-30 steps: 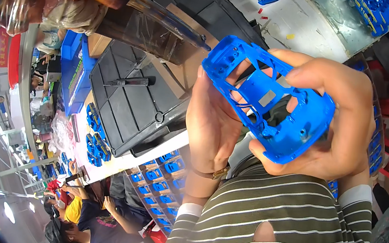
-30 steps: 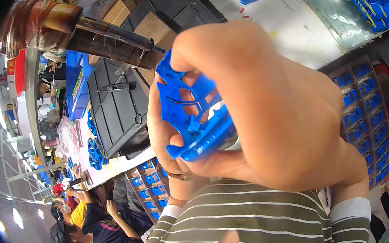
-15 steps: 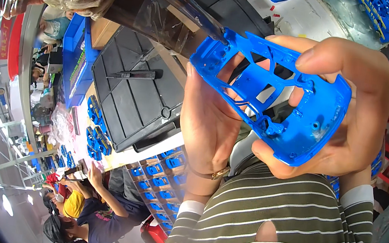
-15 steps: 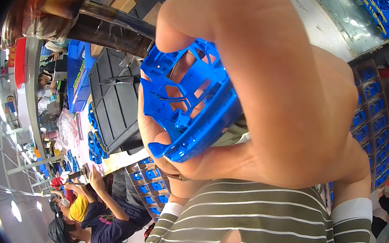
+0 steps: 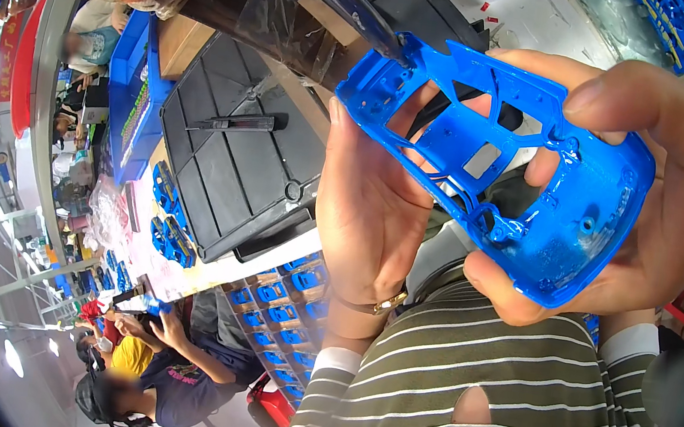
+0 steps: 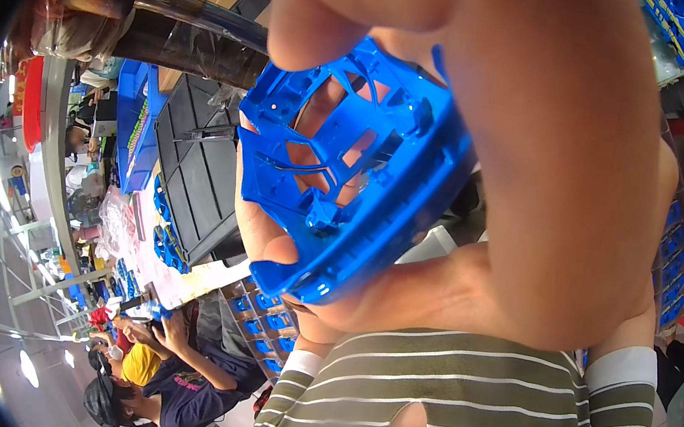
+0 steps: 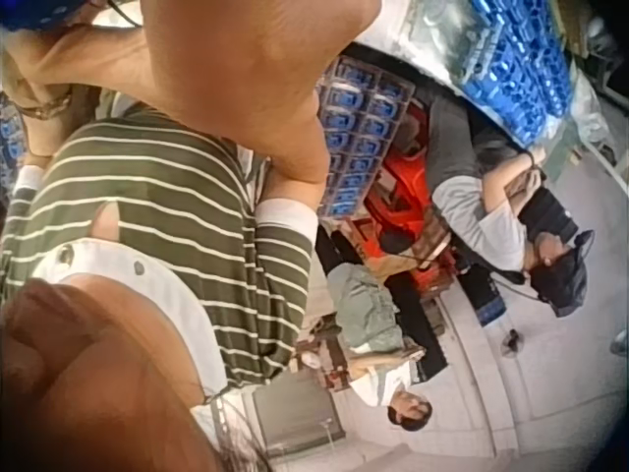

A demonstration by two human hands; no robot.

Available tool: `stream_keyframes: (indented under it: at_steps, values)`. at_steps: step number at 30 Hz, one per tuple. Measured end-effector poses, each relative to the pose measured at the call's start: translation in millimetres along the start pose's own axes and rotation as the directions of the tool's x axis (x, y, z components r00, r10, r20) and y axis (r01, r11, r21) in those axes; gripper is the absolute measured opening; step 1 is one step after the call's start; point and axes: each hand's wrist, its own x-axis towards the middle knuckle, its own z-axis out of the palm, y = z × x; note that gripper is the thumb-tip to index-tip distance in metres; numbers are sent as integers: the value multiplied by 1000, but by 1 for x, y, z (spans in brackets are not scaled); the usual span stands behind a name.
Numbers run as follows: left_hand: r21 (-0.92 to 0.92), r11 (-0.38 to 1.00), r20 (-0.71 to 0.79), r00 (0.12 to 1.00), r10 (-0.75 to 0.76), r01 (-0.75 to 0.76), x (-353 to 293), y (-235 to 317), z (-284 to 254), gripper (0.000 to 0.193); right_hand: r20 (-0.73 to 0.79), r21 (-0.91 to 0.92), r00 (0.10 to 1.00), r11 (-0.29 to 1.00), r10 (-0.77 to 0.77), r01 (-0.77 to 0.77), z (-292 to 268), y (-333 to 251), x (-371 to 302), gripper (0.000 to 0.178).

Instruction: The user is seen assembling small parts into a blue toy car shell and using a stationary machine press to secure them.

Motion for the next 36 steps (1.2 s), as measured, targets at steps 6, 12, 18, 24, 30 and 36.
stream_keyframes:
  at_steps: [6, 12, 18, 24, 30, 36]
  values:
    - [-164, 986, 141, 990, 8, 16, 1, 1, -9, 54, -54, 72, 999, 997, 7, -3, 5, -1, -2, 87]
    - [19, 996, -16, 996, 88, -88, 0, -13, -7, 52, -83, -18, 997, 1000, -4, 3, 7, -2, 1, 85]
    - [-70, 992, 18, 995, 103, -101, -4, -20, -16, 50, -68, 4, 998, 1000, -1, 1, 8, -1, 0, 84]
    - [-78, 986, 49, 987, 153, -149, -8, -22, -25, 51, -66, 21, 998, 1000, 1, 1, 8, -1, 0, 84]
    - [30, 999, -15, 1000, 19, -19, 1, 1, 2, 52, -64, 35, 998, 999, 4, -2, 8, 1, -2, 83]
    - [-126, 991, 162, 985, 62, -42, 2, -8, -17, 51, -130, 25, 991, 1000, 11, -7, 16, 5, -7, 82]
